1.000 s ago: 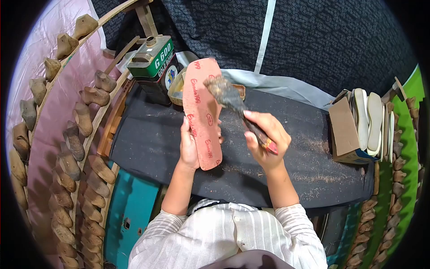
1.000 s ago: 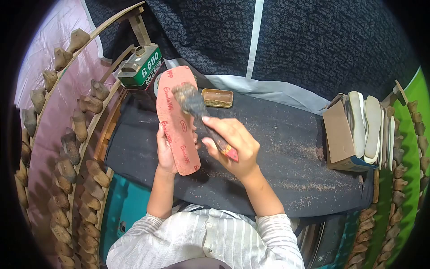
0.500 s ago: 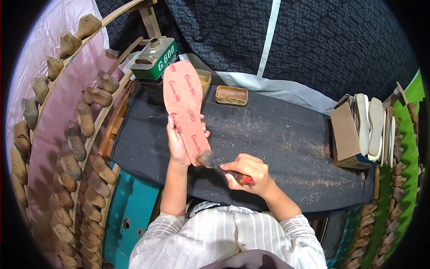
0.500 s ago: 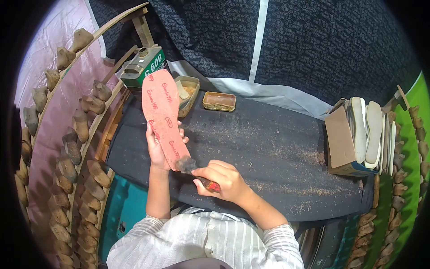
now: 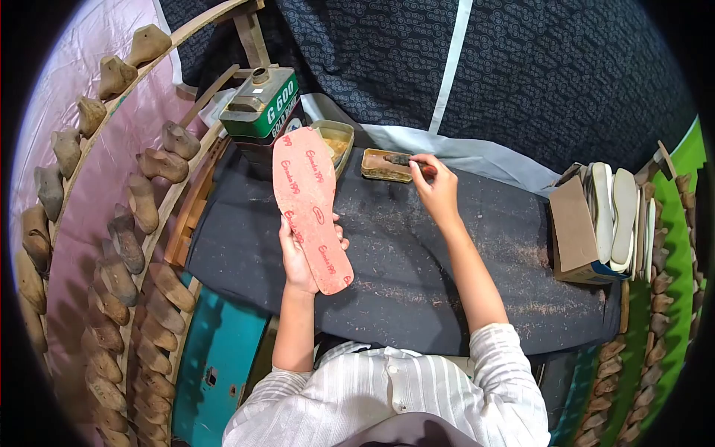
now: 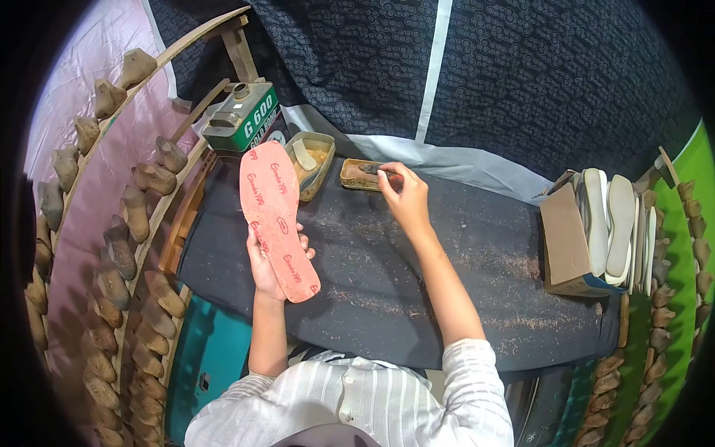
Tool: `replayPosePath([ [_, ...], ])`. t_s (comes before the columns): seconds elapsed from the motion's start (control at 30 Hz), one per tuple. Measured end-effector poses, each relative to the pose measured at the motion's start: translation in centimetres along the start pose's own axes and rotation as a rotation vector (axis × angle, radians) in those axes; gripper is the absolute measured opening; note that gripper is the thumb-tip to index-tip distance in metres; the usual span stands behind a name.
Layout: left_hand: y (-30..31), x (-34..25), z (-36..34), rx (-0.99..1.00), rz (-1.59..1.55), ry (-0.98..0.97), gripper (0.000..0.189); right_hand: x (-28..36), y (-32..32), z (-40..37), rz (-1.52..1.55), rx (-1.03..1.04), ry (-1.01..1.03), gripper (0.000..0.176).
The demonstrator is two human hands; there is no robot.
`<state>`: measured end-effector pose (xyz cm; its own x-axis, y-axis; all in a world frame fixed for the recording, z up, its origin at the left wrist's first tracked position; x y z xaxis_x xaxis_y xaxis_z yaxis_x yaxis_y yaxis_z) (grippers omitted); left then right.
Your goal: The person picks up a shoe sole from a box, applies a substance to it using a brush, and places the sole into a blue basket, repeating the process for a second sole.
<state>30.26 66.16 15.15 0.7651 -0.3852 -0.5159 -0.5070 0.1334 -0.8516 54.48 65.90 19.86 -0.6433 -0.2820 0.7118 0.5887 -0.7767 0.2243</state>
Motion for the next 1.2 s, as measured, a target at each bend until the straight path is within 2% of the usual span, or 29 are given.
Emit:
replayPosePath([
  [0.2,0.9,0.0,-0.7,-0.026,0.003,0.005,0.063,-4.4,-3.4,0.0,-0.024,0.064,0.014,0.014],
  [0.4,1.9,-0.5,-1.4,-0.033,-0.028,-0.020,0.064,-7.9,-4.3,-0.9,-0.054,0.107,-0.070,0.017],
  [0.47,1.9,-0.5,-1.7,-0.029,-0.043,-0.031,0.065,-8.9,-4.0,-1.2,-0.047,0.095,-0.194,0.022],
  [0.53,2.1,-0.4,-2.1,-0.092,-0.009,-0.041,0.064,-8.9,-3.7,-1.5,-0.044,0.085,-0.194,0.025],
  [0.6,2.2,-0.3,-2.5,-0.099,-0.009,-0.051,0.065,-9.3,-3.4,-2.0,-0.063,0.106,-0.256,0.035],
  [0.73,1.9,0.1,-3.6,-0.116,-0.005,-0.064,0.066,-9.9,-3.0,-3.1,-0.063,0.100,-0.284,0.044],
  [0.87,1.5,0.7,-5.2,-0.141,-0.023,-0.107,0.069,-8.6,-2.3,-3.8,-0.027,0.113,-0.265,0.046],
  [0.93,1.3,1.0,-6.2,-0.163,-0.009,-0.156,0.070,-6.2,-0.6,-3.6,-0.063,-0.090,-0.076,0.047],
  [0.97,1.2,1.2,-6.8,-0.173,-0.015,-0.174,0.070,-5.4,-0.1,-3.8,-0.051,-0.073,-0.069,0.047],
  [1.03,1.0,1.8,-7.8,-0.194,-0.028,-0.197,0.071,-2.3,1.2,-4.1,-0.193,-0.077,0.113,0.048],
  [1.07,0.7,2.0,-8.5,-0.205,-0.032,-0.220,0.071,-0.5,1.8,-4.4,-0.052,-0.078,0.069,0.039],
  [1.1,0.5,2.3,-9.2,-0.220,-0.024,-0.235,0.071,1.0,2.3,-5.0,-0.033,-0.063,0.077,0.039],
  [1.2,0.2,2.8,-11.4,-0.258,0.013,-0.314,0.070,5.4,2.2,-7.7,0.092,0.196,0.184,0.021],
])
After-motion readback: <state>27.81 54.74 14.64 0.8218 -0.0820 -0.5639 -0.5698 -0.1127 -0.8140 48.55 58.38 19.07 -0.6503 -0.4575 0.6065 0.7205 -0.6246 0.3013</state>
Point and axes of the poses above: each hand's wrist, its own z-axis towards the middle knuckle, its own y-axis out of the back of the hand, x = y × z, the point moved 7 cm from there along z, towards the middle knuckle, and after that the axes turned 9 degrees about -x, right-handed, at the moved point
